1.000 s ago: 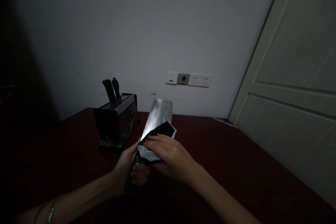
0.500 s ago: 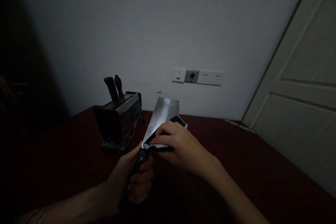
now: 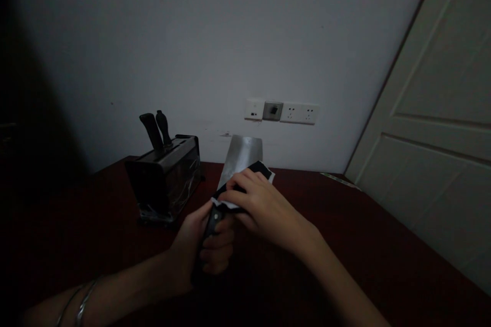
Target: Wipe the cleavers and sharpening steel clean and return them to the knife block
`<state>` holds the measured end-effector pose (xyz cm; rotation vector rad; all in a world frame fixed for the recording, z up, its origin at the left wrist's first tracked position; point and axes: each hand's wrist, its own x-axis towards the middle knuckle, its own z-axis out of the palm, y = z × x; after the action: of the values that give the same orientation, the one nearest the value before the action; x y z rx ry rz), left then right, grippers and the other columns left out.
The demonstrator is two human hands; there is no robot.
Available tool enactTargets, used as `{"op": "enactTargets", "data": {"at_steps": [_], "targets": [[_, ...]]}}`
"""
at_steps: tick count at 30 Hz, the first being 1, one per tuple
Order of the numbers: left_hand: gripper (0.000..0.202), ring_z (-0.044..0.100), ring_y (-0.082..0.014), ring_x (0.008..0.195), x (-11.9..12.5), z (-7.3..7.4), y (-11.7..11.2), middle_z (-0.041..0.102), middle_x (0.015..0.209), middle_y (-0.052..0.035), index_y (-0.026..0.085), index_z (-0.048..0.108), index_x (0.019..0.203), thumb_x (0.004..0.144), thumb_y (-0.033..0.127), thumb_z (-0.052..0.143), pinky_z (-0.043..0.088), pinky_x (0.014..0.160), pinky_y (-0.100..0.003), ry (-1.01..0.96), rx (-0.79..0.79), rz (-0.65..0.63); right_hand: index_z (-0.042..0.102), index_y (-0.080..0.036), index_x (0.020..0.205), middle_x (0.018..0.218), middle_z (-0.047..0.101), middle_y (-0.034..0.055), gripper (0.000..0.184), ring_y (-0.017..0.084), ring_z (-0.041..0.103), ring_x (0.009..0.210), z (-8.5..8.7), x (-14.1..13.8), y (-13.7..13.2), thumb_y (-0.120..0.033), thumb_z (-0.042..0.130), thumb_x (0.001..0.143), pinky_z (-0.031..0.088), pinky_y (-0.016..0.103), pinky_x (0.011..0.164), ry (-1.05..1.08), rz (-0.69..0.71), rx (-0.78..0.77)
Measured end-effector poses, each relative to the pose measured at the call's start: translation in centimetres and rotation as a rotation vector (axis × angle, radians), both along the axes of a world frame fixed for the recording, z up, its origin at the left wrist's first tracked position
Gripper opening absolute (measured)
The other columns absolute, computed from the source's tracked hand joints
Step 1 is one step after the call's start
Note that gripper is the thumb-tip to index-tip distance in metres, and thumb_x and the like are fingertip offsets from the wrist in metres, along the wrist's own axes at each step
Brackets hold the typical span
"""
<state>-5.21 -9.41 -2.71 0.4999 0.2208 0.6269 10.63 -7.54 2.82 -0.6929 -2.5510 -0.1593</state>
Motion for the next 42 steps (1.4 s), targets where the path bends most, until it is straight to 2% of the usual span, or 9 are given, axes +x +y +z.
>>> {"op": "enactTargets", "data": {"at_steps": [4,7,14,22,28,31,37,42], "targets": [[0.062,0.014,-0.0044,0.031,0.9,0.1,2.2,0.021,0.039,0.0063,0.015,0.042,0.053,0.086,0.057,0.011,0.018,0.031,-0.016,-0.014,0.03,0.077,0.058,-0.019,0.103,0.097,0.052,0.0078,0.034,0.02,0.045,0.09,-0.4,1.1,1.5,-0.002,0.044,0.078,0.038,0.035,0.077,0.012,-0.076,0.048],[0.062,0.014,-0.0041,0.031,1.3,0.0,2.9,0.021,0.039,0.0063,0.015,0.042,0.053,0.087,0.057,0.011,0.018,0.031,-0.016,-0.002,0.033,0.086,0.059,-0.018,0.1,0.095,0.052,0.0076,0.035,0.019,0.045,0.088,-0.5,1.6,2.0,0.001,0.042,0.076,0.038,0.033,0.076,-0.003,-0.105,0.05],[0.061,0.015,-0.0048,0.03,1.5,-0.6,2.9,0.022,0.038,0.0061,0.015,0.042,0.054,0.087,0.054,0.01,0.019,0.031,-0.016,0.043,0.031,0.064,0.058,-0.018,0.104,0.096,0.052,0.0086,0.03,0.02,0.044,0.087,-1.4,0.5,2.1,-0.006,0.045,0.08,0.037,0.034,0.075,0.005,-0.1,0.091],[0.064,0.015,-0.0047,0.031,1.0,-0.7,3.4,0.021,0.039,0.006,0.015,0.043,0.052,0.086,0.057,0.008,0.019,0.031,-0.017,0.016,0.041,0.069,0.059,-0.019,0.101,0.094,0.053,0.007,0.033,0.019,0.045,0.088,-1.1,1.7,2.6,-0.001,0.043,0.078,0.037,0.033,0.075,-0.011,-0.071,0.043],[0.063,0.015,-0.0051,0.031,1.0,-0.9,3.2,0.022,0.038,0.0056,0.015,0.043,0.053,0.087,0.055,0.008,0.018,0.03,-0.017,0.042,0.015,0.051,0.058,-0.019,0.105,0.096,0.052,0.0082,0.031,0.019,0.044,0.088,-2.2,0.3,2.7,-0.006,0.045,0.081,0.037,0.033,0.076,0.04,-0.076,0.079],[0.061,0.015,-0.0049,0.03,1.0,-0.9,3.1,0.022,0.038,0.0057,0.015,0.044,0.054,0.087,0.053,0.01,0.018,0.03,-0.017,0.044,0.026,0.026,0.059,-0.018,0.102,0.095,0.053,0.0081,0.029,0.019,0.045,0.087,-1.8,0.2,2.4,-0.006,0.045,0.08,0.036,0.033,0.075,0.017,-0.099,0.093],[0.064,0.016,-0.005,0.03,0.9,-0.7,2.9,0.023,0.038,0.0058,0.015,0.043,0.053,0.086,0.059,0.009,0.019,0.03,-0.016,0.034,0.053,-0.001,0.061,-0.021,0.098,0.09,0.054,0.0057,0.032,0.018,0.046,0.084,-0.1,1.5,1.4,-0.002,0.045,0.076,0.036,0.031,0.07,-0.071,-0.113,0.093],[0.063,0.015,-0.0051,0.03,1.2,-0.9,3.0,0.023,0.038,0.0058,0.015,0.044,0.054,0.087,0.055,0.008,0.02,0.03,-0.017,0.033,0.032,0.022,0.059,-0.019,0.103,0.092,0.054,0.0069,0.031,0.019,0.045,0.086,-0.9,0.7,1.6,-0.006,0.046,0.078,0.036,0.031,0.072,-0.062,-0.101,0.114]]}}
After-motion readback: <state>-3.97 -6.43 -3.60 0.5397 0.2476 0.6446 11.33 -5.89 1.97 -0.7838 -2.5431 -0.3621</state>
